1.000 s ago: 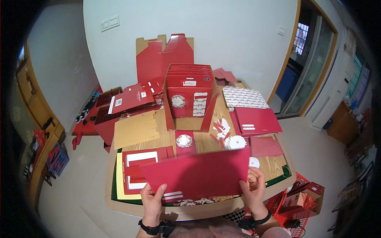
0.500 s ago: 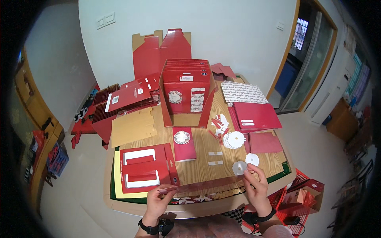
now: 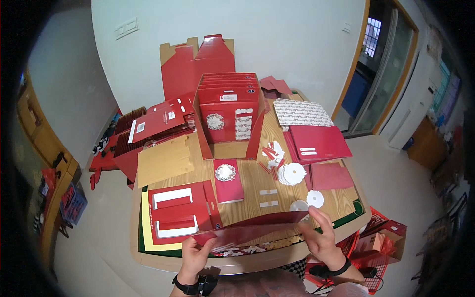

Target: Assembling red gift cards by attaching decorative lace circles and ribbons.

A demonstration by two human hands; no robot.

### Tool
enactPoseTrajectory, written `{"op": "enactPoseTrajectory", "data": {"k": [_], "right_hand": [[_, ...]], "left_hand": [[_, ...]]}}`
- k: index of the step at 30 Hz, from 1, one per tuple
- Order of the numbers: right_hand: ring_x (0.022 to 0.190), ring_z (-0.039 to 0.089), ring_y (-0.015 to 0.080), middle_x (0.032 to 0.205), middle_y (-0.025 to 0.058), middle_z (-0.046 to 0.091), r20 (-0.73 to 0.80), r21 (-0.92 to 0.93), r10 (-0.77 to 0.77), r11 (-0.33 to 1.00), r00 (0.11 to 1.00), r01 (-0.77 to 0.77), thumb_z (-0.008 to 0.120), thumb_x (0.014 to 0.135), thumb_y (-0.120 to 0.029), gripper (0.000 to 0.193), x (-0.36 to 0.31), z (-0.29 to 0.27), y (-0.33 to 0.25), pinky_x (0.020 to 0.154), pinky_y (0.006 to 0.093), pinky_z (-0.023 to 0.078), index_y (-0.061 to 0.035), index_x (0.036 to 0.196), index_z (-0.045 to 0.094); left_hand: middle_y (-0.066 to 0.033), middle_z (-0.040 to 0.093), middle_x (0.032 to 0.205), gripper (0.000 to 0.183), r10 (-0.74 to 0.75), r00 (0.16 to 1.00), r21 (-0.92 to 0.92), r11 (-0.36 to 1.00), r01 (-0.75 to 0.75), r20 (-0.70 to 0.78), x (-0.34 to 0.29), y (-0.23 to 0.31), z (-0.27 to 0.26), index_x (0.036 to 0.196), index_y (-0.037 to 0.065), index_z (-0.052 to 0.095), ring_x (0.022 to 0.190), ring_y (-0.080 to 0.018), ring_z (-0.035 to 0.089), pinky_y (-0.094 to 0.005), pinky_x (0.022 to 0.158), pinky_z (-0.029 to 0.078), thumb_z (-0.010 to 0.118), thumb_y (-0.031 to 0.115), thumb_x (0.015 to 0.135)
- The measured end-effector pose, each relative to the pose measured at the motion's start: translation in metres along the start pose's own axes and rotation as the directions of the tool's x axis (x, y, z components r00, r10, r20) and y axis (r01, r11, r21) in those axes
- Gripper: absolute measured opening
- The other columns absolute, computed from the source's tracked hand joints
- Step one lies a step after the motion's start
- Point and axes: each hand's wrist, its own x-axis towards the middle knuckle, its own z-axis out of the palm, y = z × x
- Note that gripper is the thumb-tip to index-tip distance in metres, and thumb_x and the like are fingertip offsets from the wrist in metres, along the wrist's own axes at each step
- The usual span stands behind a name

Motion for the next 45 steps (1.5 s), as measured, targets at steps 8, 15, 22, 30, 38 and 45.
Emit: {"op": "enactPoseTrajectory", "data": {"k": [8,15,22,30,38,45], "right_hand": [[0.118,0.043,0.0353,0.125,0.0162,0.048,-0.029,-0.052,0.049,0.997,0.998,-0.050,0.062,0.064,0.006,0.038,0.003,0.009,-0.013,0.095,0.0456,0.037,-0.0059,0.101,0.066],[0.100,0.052,0.0157,0.109,0.0098,0.053,0.125,0.490,0.546,0.692,0.828,-0.530,0.066,0.068,0.010,0.054,-0.032,0.023,-0.020,0.082,0.0286,0.044,-0.0029,0.117,0.048],[0.059,0.049,0.0042,0.068,-0.0008,0.056,0.204,0.586,0.617,0.545,0.760,-0.600,0.058,0.083,-0.003,0.012,-0.045,0.029,0.003,0.052,0.0204,0.040,0.0012,0.094,0.059],[0.087,0.057,0.0125,0.099,0.0054,0.061,-0.110,0.704,0.718,0.545,0.687,-0.456,0.052,0.088,-0.009,0.024,0.053,-0.041,0.156,0.078,0.0260,0.046,-0.0012,0.111,0.054],[0.077,0.059,0.0159,0.094,0.0085,0.062,0.043,0.587,0.840,0.417,0.541,-0.694,0.059,0.083,-0.009,0.031,0.082,-0.033,0.331,0.066,0.0290,0.048,-0.0011,0.112,0.052],[0.084,0.055,0.0137,0.096,0.0066,0.059,-0.428,0.387,0.590,0.804,0.684,-0.452,0.061,0.083,-0.016,0.036,0.104,-0.016,0.275,0.070,0.0260,0.045,-0.0053,0.116,0.049]], "left_hand": [[0.0014,0.060,0.070,0.010,-0.026,0.996,-0.029,0.999,0.024,-0.081,0.006,0.008,0.008,0.091,0.000,0.062,0.056,-0.0024,0.048,-0.0176,0.049,0.038,0.063,0.003,0.082],[0.0021,0.060,0.070,0.011,-0.030,0.996,-0.063,0.998,0.024,-0.085,0.007,0.004,0.009,0.092,-0.001,0.062,0.057,-0.0017,0.047,-0.0177,0.050,0.037,0.063,0.002,0.081],[-0.0030,0.065,0.081,0.015,-0.127,0.988,-0.114,0.987,0.116,-0.090,0.009,0.005,0.006,0.094,-0.002,0.062,0.068,-0.0061,0.056,-0.0198,0.062,0.044,0.063,-0.003,0.079],[-0.0061,0.065,0.087,0.016,-0.097,0.983,-0.170,0.983,0.070,-0.153,0.008,0.009,-0.002,0.095,-0.003,0.061,0.075,-0.0084,0.058,-0.0222,0.069,0.046,0.063,-0.002,0.079],[-0.0071,0.065,0.088,0.017,-0.054,0.989,-0.193,0.981,0.028,-0.135,0.003,0.016,-0.004,0.096,-0.004,0.061,0.076,-0.0093,0.059,-0.0230,0.071,0.047,0.062,-0.003,0.079],[-0.0077,0.065,0.090,0.018,-0.091,0.993,-0.265,0.962,0.069,-0.070,0.001,0.022,-0.006,0.097,-0.004,0.060,0.078,-0.0101,0.060,-0.0238,0.071,0.048,0.062,-0.004,0.079]]}}
